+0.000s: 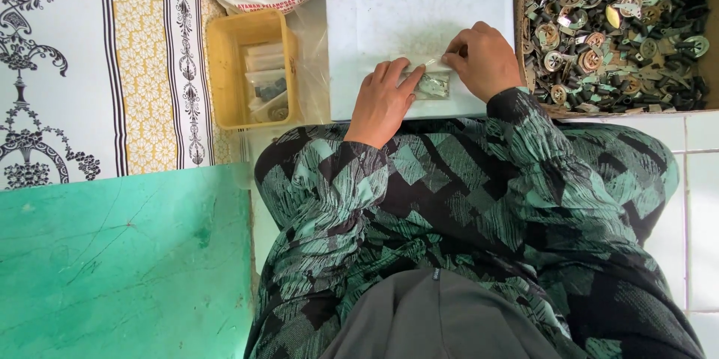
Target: Sorting small hardware components from a bulk cardboard box into individual plastic bags.
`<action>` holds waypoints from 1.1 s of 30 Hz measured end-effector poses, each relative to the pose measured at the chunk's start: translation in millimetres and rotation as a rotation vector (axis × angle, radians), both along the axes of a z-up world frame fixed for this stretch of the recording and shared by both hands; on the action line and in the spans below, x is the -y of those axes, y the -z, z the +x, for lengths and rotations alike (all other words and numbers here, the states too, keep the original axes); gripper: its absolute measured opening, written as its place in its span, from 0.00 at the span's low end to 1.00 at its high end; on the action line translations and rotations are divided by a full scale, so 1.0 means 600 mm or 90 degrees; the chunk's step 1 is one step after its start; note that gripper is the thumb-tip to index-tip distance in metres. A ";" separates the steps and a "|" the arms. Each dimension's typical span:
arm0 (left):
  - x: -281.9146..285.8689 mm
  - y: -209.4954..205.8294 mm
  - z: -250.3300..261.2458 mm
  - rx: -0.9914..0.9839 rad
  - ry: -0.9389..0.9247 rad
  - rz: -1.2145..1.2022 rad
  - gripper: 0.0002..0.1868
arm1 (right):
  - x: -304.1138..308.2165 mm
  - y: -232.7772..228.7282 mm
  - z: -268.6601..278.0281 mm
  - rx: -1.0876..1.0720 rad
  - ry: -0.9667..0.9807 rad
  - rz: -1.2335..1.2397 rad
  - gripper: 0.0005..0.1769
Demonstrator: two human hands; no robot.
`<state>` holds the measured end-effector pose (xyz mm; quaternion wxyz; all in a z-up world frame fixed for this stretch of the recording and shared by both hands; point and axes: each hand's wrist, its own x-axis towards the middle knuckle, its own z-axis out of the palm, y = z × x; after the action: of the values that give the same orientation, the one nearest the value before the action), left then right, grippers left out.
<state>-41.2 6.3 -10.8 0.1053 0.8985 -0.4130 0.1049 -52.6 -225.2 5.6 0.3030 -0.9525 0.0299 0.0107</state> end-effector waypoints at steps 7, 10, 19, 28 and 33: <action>0.007 -0.007 0.001 0.023 -0.004 -0.021 0.26 | 0.017 0.052 0.020 0.023 -0.091 -0.161 0.10; 0.013 -0.006 0.000 0.043 -0.010 -0.018 0.24 | 0.017 0.053 0.019 0.110 -0.096 -0.232 0.08; 0.035 -0.008 0.005 -0.012 -0.003 -0.044 0.23 | 0.043 -0.018 0.060 0.083 -0.063 -0.091 0.07; 0.055 -0.031 0.019 -0.048 -0.033 -0.035 0.18 | 0.085 -0.005 0.229 0.051 0.035 0.015 0.11; 0.062 -0.037 0.025 -0.096 -0.040 -0.026 0.18 | 0.092 0.059 0.324 -0.017 0.108 0.030 0.14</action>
<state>-26.2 -30.8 11.5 0.1511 0.9141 -0.3732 0.0487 142.0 -280.3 -29.5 0.3245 -0.9390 0.1142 -0.0014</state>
